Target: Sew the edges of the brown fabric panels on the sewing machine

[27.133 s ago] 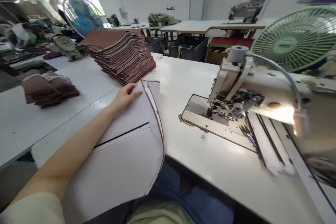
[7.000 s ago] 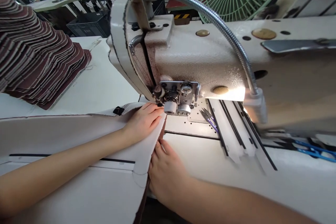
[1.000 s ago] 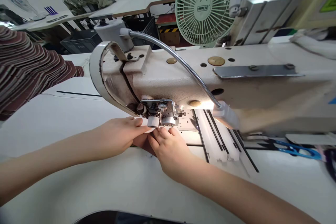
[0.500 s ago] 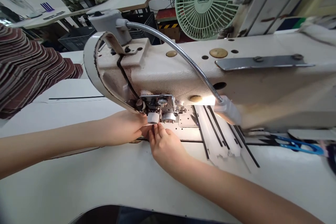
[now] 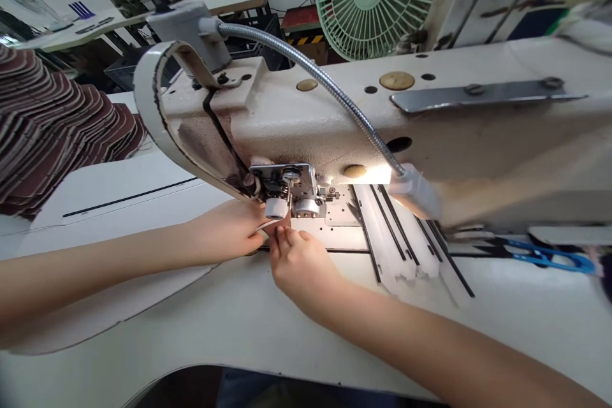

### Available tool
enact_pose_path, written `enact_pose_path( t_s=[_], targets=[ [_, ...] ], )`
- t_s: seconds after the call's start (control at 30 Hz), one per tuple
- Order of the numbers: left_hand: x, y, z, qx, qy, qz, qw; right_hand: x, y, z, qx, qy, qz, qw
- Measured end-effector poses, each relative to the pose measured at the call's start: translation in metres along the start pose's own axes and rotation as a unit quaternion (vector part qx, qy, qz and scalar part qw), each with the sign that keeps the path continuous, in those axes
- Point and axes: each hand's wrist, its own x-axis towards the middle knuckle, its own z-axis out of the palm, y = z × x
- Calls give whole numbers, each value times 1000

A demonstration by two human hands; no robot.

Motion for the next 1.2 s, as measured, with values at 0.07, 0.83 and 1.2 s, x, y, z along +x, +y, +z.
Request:
enact_pose_path(
  t_s=[0.07, 0.83, 1.2],
  targets=[
    [0, -1, 2, -10, 19, -1, 1000, -2, 3, 4, 23, 10, 0, 1000],
    [6, -5, 32, 0, 85, -17, 996, 0, 15, 7, 151, 25, 101, 983],
    [1, -21, 67, -59, 266, 31, 962, -3, 21, -7, 94, 11, 169, 981]
  ],
)
